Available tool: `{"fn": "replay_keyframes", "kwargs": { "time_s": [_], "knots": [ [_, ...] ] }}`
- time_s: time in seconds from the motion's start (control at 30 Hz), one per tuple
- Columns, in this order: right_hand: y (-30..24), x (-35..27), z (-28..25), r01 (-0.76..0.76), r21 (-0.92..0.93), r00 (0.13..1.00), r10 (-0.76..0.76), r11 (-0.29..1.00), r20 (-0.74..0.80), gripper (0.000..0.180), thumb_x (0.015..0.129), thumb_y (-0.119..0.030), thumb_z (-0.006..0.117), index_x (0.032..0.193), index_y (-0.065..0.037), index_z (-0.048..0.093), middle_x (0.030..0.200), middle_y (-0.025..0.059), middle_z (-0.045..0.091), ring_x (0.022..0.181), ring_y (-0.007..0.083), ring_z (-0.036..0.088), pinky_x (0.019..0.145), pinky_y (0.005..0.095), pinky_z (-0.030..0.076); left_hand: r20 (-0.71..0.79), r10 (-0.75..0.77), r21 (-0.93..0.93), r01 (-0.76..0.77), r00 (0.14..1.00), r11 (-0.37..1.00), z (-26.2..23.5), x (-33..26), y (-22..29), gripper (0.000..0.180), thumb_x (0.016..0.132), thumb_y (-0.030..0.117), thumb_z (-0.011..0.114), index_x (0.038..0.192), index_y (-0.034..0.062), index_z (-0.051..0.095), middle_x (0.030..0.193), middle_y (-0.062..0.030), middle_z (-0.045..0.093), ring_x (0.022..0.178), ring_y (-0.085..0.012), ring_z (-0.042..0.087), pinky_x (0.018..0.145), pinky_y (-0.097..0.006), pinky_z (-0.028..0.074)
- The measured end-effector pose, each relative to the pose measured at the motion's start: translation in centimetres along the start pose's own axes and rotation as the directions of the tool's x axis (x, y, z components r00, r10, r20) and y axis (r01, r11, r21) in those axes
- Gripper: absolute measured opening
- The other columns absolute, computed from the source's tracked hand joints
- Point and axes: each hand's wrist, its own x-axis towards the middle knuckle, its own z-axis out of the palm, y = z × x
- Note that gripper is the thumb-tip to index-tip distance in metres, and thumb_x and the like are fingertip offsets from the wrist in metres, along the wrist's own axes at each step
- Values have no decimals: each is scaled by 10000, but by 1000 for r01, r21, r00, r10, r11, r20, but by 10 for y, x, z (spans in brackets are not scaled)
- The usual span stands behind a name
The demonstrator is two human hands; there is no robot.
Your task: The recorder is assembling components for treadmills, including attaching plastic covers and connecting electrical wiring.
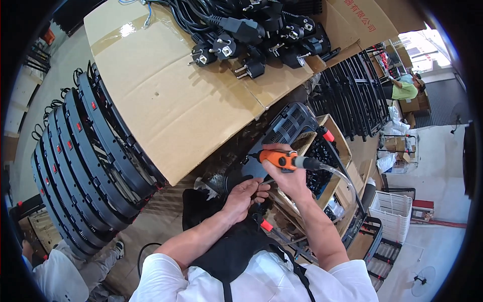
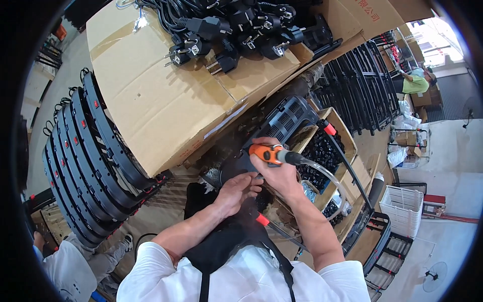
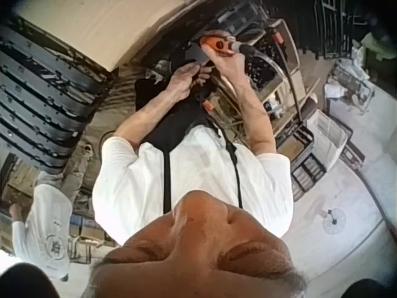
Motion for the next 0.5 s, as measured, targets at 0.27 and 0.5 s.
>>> {"fn": "replay_keyframes", "kwargs": {
  "time_s": [0.27, 0.5],
  "knots": [
    [8, 8, 6, 83, -67, 996, -85, 994, -20, 401, 857, -108, 783, 1226, 10, 681, 1214, 116, 747, 1071, 197, 706, 957, 343, 566, -25, -23, -149, 19, 999, 989, -13, 4, 3, 278, 1125, 284, 566, 1253, 61, 669, 1110, -81, 769, 873, -137, 726, 732, -275, 605],
    [-1, -26, -7, 62, 200, 993, -39, 978, -113, 587, 875, -120, 802, 1391, 25, 564, 1304, 176, 715, 1197, 246, 685, 1079, 399, 534, -83, -23, -313, -4, 996, 950, -12, 6, 13, 265, 1067, 315, 669, 1152, 69, 716, 938, -11, 732, 808, -141, 681, 713, -272, 574]
  ]
}}
